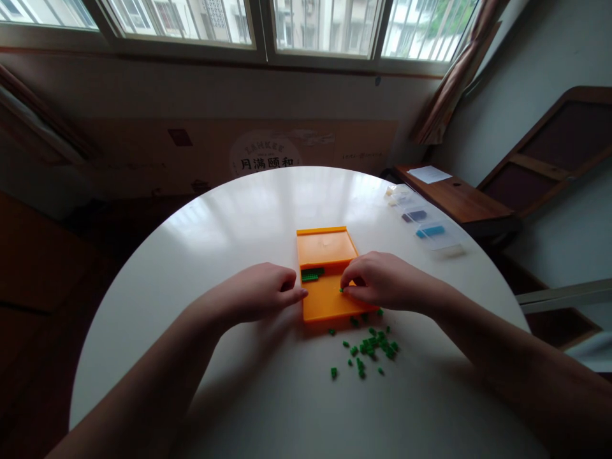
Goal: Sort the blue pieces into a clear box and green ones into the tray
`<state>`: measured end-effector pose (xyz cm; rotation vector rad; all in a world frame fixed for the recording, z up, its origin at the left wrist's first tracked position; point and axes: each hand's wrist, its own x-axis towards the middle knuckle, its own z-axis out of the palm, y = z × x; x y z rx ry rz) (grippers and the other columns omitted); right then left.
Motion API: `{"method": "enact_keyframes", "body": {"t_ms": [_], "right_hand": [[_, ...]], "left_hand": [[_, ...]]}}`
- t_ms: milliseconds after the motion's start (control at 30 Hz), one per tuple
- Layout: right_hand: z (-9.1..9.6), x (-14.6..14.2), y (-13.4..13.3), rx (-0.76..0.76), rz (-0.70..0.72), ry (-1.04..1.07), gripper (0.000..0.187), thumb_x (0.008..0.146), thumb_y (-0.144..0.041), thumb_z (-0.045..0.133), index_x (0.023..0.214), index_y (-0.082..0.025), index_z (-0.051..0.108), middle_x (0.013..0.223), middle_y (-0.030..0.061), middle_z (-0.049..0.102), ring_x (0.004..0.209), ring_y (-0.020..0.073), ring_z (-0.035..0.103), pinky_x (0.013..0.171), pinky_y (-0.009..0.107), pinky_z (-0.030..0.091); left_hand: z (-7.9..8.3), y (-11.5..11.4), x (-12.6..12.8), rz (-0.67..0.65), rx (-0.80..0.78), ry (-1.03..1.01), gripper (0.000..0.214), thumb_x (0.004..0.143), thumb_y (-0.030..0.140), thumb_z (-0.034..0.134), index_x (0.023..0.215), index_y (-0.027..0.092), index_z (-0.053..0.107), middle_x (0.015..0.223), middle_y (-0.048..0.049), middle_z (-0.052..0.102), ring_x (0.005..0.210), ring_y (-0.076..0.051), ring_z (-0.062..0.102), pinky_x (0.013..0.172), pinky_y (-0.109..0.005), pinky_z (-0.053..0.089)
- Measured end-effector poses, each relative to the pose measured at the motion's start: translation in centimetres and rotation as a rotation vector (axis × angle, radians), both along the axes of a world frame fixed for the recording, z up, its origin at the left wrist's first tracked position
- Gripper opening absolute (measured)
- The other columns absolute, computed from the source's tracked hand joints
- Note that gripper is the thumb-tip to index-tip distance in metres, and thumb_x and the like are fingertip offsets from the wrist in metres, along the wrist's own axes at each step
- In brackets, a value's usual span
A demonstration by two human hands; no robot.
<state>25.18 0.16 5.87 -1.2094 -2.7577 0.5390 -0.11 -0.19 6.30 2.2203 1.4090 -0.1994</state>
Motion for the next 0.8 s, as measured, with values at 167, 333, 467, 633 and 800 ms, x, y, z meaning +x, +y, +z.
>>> {"method": "enact_keyframes", "body": {"t_ms": [167,333,467,633,800], "right_hand": [[-0.13,-0.16,-0.15,0.054,-0.034,-0.047,0.022,0.085,-0.025,0.058,0.096,-0.025,0.077,0.096,0.0019,0.076,0.086,0.0196,0.067,0.073,0.029,0.045],[0.06,0.00,-0.31,0.143,-0.050,-0.020,0.022,0.087,-0.022,0.058,0.097,-0.027,0.077,0.096,0.0014,0.075,0.086,0.0182,0.066,0.071,0.028,0.045],[0.26,0.07,-0.49,0.141,-0.023,0.019,0.018,0.084,-0.023,0.064,0.097,-0.027,0.076,0.097,-0.0005,0.074,0.085,0.0155,0.065,0.069,0.026,0.043],[-0.05,-0.14,-0.40,0.163,-0.024,-0.008,0.018,0.082,-0.019,0.062,0.090,-0.028,0.076,0.092,-0.0023,0.073,0.081,0.0139,0.064,0.064,0.025,0.039],[-0.42,-0.28,-0.24,0.195,-0.009,-0.037,0.021,0.082,-0.017,0.060,0.089,-0.028,0.077,0.092,-0.0020,0.073,0.080,0.0138,0.064,0.061,0.026,0.035]], "left_hand": [[-0.04,0.06,0.04,-0.004,0.004,-0.001,0.048,0.085,0.063,0.040,0.069,0.022,0.058,0.071,-0.0028,0.065,0.059,-0.017,0.053,0.051,-0.028,0.033],[-0.12,0.13,0.08,-0.003,0.008,-0.009,0.048,0.085,0.063,0.041,0.069,0.022,0.059,0.071,-0.0034,0.065,0.058,-0.017,0.053,0.050,-0.028,0.033],[-0.11,0.13,0.11,0.005,0.002,-0.016,0.049,0.084,0.064,0.042,0.069,0.022,0.060,0.070,-0.0035,0.065,0.058,-0.017,0.053,0.050,-0.028,0.033],[-0.06,0.17,0.14,0.008,-0.001,-0.006,0.050,0.084,0.065,0.041,0.069,0.022,0.059,0.071,-0.0033,0.065,0.058,-0.017,0.054,0.050,-0.028,0.033],[0.06,0.11,0.26,0.000,0.004,-0.005,0.049,0.085,0.064,0.041,0.069,0.022,0.059,0.071,-0.0034,0.065,0.059,-0.017,0.054,0.051,-0.028,0.033]]}}
